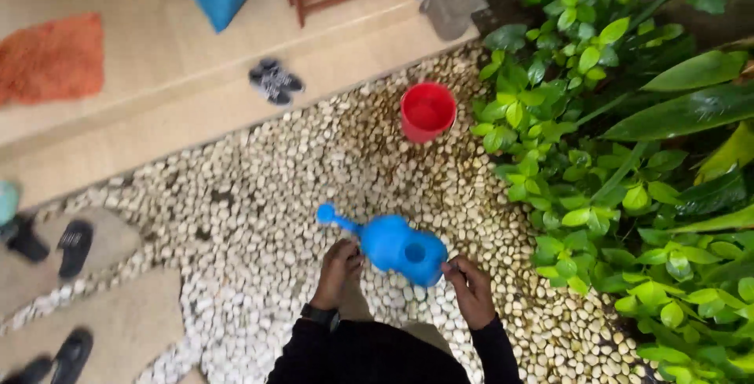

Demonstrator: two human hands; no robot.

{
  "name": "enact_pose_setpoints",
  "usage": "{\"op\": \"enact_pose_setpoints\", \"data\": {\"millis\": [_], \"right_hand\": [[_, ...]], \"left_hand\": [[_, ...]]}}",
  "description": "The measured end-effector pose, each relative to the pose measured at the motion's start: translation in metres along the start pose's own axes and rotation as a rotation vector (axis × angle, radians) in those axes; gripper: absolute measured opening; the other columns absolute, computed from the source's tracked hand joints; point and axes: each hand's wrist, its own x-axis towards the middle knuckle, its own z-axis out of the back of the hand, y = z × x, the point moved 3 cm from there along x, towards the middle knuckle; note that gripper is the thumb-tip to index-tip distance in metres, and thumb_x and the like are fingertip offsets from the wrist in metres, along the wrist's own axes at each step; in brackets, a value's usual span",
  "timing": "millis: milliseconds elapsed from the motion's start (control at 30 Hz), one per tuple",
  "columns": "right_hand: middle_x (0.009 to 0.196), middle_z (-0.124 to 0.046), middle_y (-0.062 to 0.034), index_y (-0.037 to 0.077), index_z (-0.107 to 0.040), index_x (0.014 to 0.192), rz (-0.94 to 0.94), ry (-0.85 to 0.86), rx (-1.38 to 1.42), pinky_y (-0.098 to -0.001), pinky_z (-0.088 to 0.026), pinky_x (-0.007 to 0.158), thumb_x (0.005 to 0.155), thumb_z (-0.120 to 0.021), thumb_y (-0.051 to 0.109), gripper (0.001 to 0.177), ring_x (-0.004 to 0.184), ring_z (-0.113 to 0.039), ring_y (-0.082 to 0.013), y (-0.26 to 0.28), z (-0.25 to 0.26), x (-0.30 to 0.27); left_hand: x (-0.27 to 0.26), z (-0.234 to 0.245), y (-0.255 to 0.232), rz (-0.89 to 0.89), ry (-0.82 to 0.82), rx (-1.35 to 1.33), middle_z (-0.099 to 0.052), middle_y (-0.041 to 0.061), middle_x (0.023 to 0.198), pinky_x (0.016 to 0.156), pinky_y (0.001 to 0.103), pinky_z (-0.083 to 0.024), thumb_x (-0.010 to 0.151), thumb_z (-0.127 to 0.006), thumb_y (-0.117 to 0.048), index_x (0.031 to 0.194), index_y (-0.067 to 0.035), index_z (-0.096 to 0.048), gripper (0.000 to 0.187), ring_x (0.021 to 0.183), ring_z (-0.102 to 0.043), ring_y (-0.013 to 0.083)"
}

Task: The person waters various plants in a garden using a blue watering can. They repeatedly fill the watering can from a red bucket and pour water onto different plants, moving around the garden area.

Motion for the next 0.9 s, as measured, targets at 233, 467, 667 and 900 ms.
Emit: {"op": "enact_pose_setpoints", "data": {"millis": [233,467,667,900], "right_hand": [[0.078,-0.058,-0.0038,0.007,-0.062,0.079,-0.062,-0.065,0.047,-0.0313,-0.042,0.073,0.093,-0.056,0.007,0.015,0.077,-0.054,-0.0176,-0.022,0.008,0.113],[0.071,-0.066,-0.0097,0.003,-0.074,0.093,-0.272,-0.331,0.016,-0.0337,-0.053,0.065,0.099,-0.054,0.002,0.021,0.069,-0.069,-0.0203,-0.071,0.013,0.235],[0.123,-0.065,-0.0111,0.018,-0.07,0.124,-0.015,-0.533,-0.687,-0.051,-0.057,0.086,0.083,-0.07,0.008,0.043,0.109,-0.068,-0.0407,-0.163,0.015,0.363],[0.125,-0.063,-0.0053,0.018,-0.067,0.126,-0.08,-0.447,-0.768,-0.0444,-0.055,0.072,0.086,-0.065,0.023,0.041,0.085,-0.07,-0.0278,-0.269,-0.012,0.479]], "left_hand": [[0.126,-0.038,-0.081,0.108,0.104,-0.095,-0.073,0.017,0.122,0.1,0.049,-0.055,0.087,-0.073,-0.032,0.123,-0.007,-0.064,0.045,0.111,-0.071,0.0372],[0.248,-0.092,-0.116,-0.055,0.06,-0.108,-0.058,0.026,0.111,0.106,0.061,-0.049,0.092,-0.081,-0.026,0.136,0.003,-0.06,0.057,0.114,-0.063,0.0448],[0.417,-0.145,-0.09,-0.281,0.039,-0.032,-0.065,0.024,0.124,0.103,0.069,-0.05,0.098,-0.075,-0.021,0.139,-0.008,-0.06,0.045,0.116,-0.064,0.0478],[0.538,-0.212,-0.083,-0.4,-0.037,0.171,-0.069,0.025,0.126,0.094,0.07,-0.054,0.101,-0.067,-0.011,0.135,-0.004,-0.064,0.035,0.114,-0.064,0.0495]]}}
